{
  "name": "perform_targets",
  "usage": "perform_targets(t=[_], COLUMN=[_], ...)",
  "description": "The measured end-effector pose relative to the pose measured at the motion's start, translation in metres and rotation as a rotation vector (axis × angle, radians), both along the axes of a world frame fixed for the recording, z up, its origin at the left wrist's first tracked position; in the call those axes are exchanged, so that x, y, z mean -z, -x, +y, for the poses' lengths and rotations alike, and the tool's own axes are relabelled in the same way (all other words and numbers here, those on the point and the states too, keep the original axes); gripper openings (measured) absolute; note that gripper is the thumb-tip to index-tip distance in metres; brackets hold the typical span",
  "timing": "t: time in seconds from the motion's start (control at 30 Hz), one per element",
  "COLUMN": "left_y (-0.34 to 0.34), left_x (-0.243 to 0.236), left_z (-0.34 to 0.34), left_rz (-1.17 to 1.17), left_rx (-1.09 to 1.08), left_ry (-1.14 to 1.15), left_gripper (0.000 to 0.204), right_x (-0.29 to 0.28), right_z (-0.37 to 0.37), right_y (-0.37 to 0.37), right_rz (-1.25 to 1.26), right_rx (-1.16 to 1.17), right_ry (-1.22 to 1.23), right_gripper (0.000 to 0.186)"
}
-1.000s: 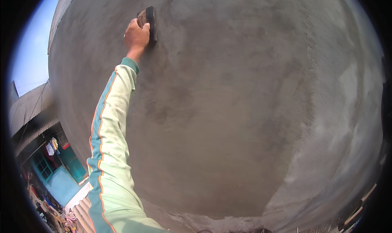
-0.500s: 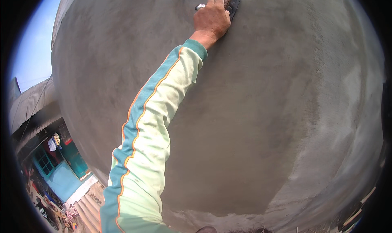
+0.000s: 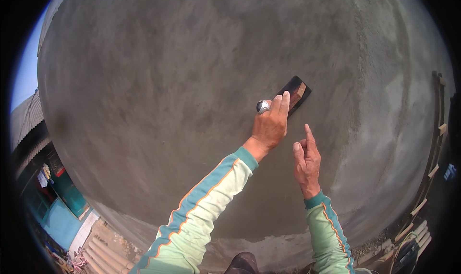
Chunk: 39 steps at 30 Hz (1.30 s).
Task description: The person smooths a wet cement wall using a hand trowel. They repeatedly rub the tool against the surface in circular and sweeping motions to even out the texture. The person occasionally pauses to dip the trowel into a bucket of water before resuming the smoothing process.
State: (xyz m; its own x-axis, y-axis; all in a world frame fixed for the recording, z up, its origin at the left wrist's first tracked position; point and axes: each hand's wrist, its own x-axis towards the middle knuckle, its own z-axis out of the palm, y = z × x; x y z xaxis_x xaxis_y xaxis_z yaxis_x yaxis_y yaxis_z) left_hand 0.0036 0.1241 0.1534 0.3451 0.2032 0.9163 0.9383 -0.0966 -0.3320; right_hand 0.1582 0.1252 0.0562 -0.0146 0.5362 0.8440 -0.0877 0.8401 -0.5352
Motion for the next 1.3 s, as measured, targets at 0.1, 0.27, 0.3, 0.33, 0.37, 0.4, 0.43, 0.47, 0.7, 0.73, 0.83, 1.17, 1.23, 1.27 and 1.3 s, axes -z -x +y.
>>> perform_targets(t=[0.1, 0.27, 0.3, 0.33, 0.37, 0.4, 0.43, 0.47, 0.7, 0.73, 0.83, 1.17, 1.23, 1.27, 1.3], left_y=[0.007, 0.026, 0.024, 0.024, 0.03, 0.038, 0.045, 0.057, 0.127, 0.136, 0.146, 0.136, 0.134, 0.124, 0.113], left_x=[0.007, 0.008, 0.014, 0.019, 0.03, 0.051, 0.078, 0.112, 0.42, 0.458, 0.547, 0.631, 0.635, 0.636, 0.637], left_z=[-0.007, -0.036, -0.051, -0.075, -0.094, -0.115, -0.137, -0.164, -0.318, -0.335, -0.39, -0.45, -0.449, -0.455, -0.464], left_rz=[-0.116, -0.238, -0.211, -0.181, -0.161, -0.166, -0.187, -0.221, -0.871, -0.944, -1.046, -1.079, -1.084, -1.102, -1.14], left_rx=[0.127, 0.312, 0.348, 0.381, 0.432, 0.463, 0.485, 0.485, -0.055, -0.195, -0.529, -0.769, -0.78, -0.796, -0.828], left_ry=[0.131, 0.459, 0.395, 0.323, 0.312, 0.321, 0.345, 0.378, 0.944, 1.04, 1.232, 1.353, 1.358, 1.351, 1.346], left_gripper=[0.088, 0.109, 0.108, 0.107, 0.106, 0.106, 0.106, 0.105, 0.102, 0.102, 0.101, 0.097, 0.096, 0.096, 0.095], right_x=[-0.059, -0.089, -0.091, -0.098, -0.104, -0.109, -0.118, -0.137, -0.316, -0.336, -0.365, -0.437, -0.436, -0.413, -0.373], right_z=[0.015, 0.039, 0.041, 0.04, 0.038, 0.041, 0.05, 0.052, 0.068, 0.072, 0.083, 0.081, 0.109, 0.117, 0.114], right_y=[0.026, 0.059, 0.057, 0.057, 0.057, 0.056, 0.056, 0.056, 0.034, 0.027, 0.016, 0.008, -0.004, 0.016, 0.045], right_rz=[0.025, 0.022, -0.025, -0.076, -0.13, -0.187, -0.17, -0.257, -0.408, -0.363, -0.318, -0.428, -0.419, -0.411, -0.394], right_rx=[-0.075, 0.363, 0.443, 0.499, 0.555, 0.613, 0.721, 0.786, 1.086, 1.114, 1.134, 1.169, 1.159, 1.149, 1.116], right_ry=[0.054, -0.219, -0.182, -0.164, -0.145, -0.126, -0.213, -0.219, -0.322, -0.326, -0.296, -0.211, -0.503, -0.571, -0.638], right_gripper=[0.065, 0.069, 0.07, 0.069, 0.068, 0.067, 0.068, 0.066, 0.047, 0.046, 0.046, 0.045, 0.046, 0.044, 0.041])
